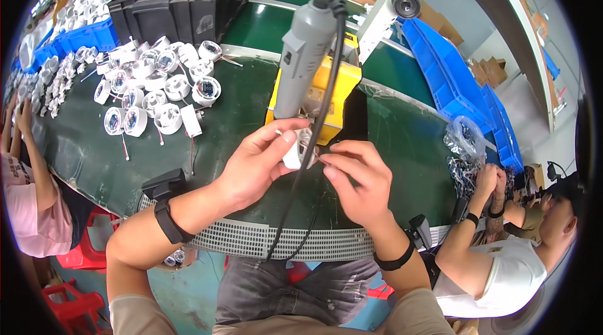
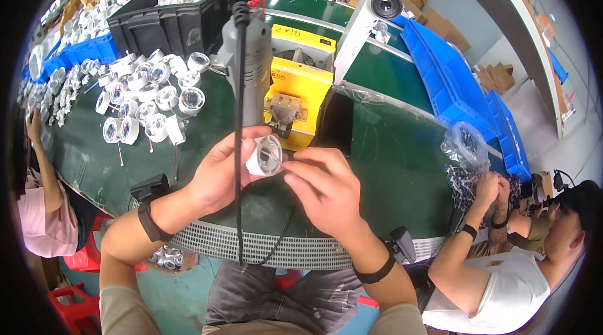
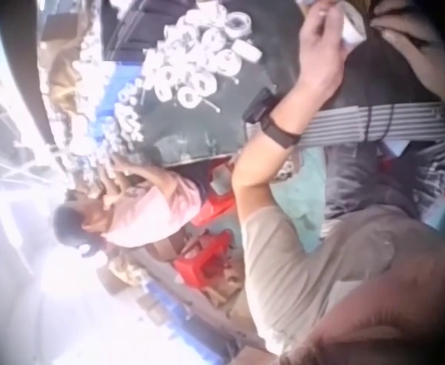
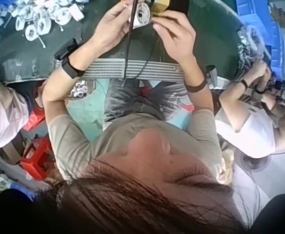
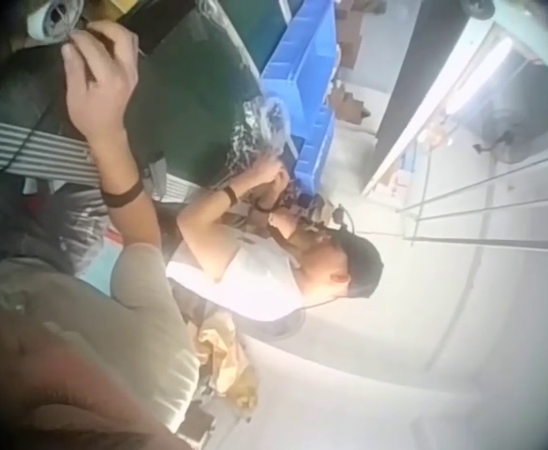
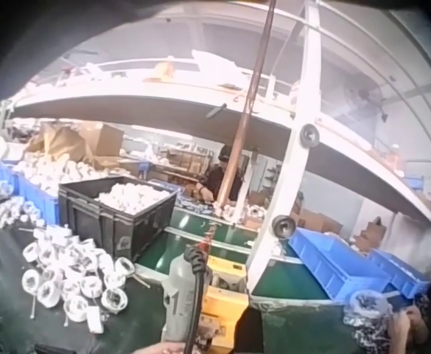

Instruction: The person assembles a camera housing by threading wires through the base and then using a power screwdriver to secure the internal components. They repeat this process by picking up a new housing, fitting the wires, and driving a screw into the assembly.

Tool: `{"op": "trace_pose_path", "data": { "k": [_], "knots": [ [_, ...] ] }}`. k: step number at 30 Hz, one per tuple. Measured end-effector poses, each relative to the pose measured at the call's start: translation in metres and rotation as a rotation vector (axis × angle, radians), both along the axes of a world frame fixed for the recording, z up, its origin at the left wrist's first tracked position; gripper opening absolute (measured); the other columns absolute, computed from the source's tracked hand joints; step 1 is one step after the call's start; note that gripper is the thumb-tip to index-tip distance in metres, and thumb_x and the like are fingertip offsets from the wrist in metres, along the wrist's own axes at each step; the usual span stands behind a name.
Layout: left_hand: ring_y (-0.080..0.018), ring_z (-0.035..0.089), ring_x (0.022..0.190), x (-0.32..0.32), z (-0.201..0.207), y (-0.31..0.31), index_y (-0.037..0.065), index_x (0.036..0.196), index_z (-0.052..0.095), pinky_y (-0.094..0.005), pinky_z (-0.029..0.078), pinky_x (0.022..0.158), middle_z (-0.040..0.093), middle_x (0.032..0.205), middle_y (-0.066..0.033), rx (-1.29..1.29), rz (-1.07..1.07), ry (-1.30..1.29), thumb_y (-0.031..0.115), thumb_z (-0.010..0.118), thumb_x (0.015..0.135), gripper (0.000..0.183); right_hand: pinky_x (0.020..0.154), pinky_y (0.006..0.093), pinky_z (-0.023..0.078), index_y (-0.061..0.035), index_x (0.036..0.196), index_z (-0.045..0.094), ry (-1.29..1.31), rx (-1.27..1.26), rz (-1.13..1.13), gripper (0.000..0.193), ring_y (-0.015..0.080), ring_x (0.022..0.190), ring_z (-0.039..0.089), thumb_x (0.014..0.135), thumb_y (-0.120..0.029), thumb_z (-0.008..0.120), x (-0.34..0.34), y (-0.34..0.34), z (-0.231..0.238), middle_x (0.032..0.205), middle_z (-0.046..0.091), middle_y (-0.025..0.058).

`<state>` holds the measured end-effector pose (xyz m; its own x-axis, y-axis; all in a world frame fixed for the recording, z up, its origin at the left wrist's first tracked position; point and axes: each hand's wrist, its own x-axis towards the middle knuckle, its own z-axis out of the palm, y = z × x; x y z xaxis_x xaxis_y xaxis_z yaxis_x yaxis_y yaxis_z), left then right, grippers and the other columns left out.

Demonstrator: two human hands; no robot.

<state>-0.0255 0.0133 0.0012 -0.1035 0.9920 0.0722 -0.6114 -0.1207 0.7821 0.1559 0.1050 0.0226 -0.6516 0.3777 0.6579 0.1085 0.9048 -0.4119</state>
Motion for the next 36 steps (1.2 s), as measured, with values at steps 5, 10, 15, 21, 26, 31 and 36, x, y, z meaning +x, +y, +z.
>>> {"op": "trace_pose_path", "data": {
  "k": [5,10,15,21,26,31,36],
  "knots": [
    [-0.0216,0.051,0.121,0.0,-0.001,-0.002,0.003,0.139,0.039,-0.0371,0.043,0.102,0.049,0.133,-0.0112,0.08,-0.142,-0.008,0.021,0.047,0.101,0.043,0.058,0.0258,0.053,0.0029,0.104,0.065,0.143,-1.085,0.225,0.022,0.0136,0.07,0.062,0.082,0.002,0.07,0.002,-0.004,-0.002,0.09,0.065,0.0098],
    [-0.0216,0.048,0.124,0.004,-0.007,-0.001,0.004,0.143,0.033,-0.038,0.038,0.106,0.044,0.139,-0.0113,0.154,-0.227,-0.014,0.018,0.045,0.101,0.046,0.065,0.0281,0.06,0.0038,0.1,0.064,0.227,-0.969,0.217,0.019,0.0186,0.074,0.068,0.083,0.011,0.064,-0.004,-0.008,-0.009,0.09,0.066,0.0121],
    [-0.0217,0.04,0.131,0.01,-0.01,0.002,0.006,0.145,0.028,-0.0384,0.032,0.11,0.039,0.142,-0.0099,0.165,-0.232,0.048,0.019,0.042,0.102,0.048,0.069,0.0257,0.055,0.0032,0.098,0.065,0.216,-0.704,0.183,0.022,0.0166,0.079,0.066,0.078,0.011,0.069,-0.004,-0.004,-0.018,0.091,0.064,0.0105],
    [-0.0219,0.035,0.134,0.015,-0.02,0.002,0.011,0.15,0.013,-0.0364,0.025,0.113,0.034,0.146,-0.0085,0.224,-0.201,0.156,0.026,0.044,0.101,0.061,0.08,0.0256,0.051,0.0017,0.095,0.058,0.186,-0.452,0.06,0.023,0.0148,0.096,0.06,0.077,0.007,0.072,-0.008,-0.007,-0.02,0.105,0.057,0.0089],
    [-0.0112,0.051,0.106,0.016,-0.005,-0.001,0.004,0.145,0.026,-0.028,0.042,0.093,0.051,0.119,-0.0056,0.192,-0.094,0.459,0.017,0.053,0.098,0.055,0.081,0.0273,0.052,0.002,0.106,0.053,0.283,-0.984,0.209,0.025,0.0154,0.095,0.06,0.084,0.006,0.065,-0.013,-0.007,-0.019,0.101,0.059,0.0077],
    [-0.0142,0.064,0.086,0.003,-0.019,0.008,-0.008,0.124,0.049,-0.0254,0.055,0.071,0.062,0.1,-0.0121,-0.02,-0.015,0.415,0.009,0.058,0.091,0.038,0.079,0.0252,0.051,0.0007,0.104,0.057,0.073,-0.77,0.093,0.019,0.0133,0.089,0.062,0.086,0.005,0.062,-0.017,0.007,-0.023,0.097,0.06,0.0056],
    [-0.0168,0.065,0.09,-0.002,-0.007,0.006,-0.006,0.123,0.051,-0.0287,0.057,0.077,0.063,0.105,-0.0123,-0.236,-0.102,0.411,0.008,0.058,0.09,0.037,0.087,0.0303,0.049,0.0007,0.12,0.048,0.244,-0.362,-0.02,0.043,0.0159,0.096,0.062,0.083,-0.006,0.07,-0.058,0.006,0.009,0.107,0.062,0.0101]
  ]
}}
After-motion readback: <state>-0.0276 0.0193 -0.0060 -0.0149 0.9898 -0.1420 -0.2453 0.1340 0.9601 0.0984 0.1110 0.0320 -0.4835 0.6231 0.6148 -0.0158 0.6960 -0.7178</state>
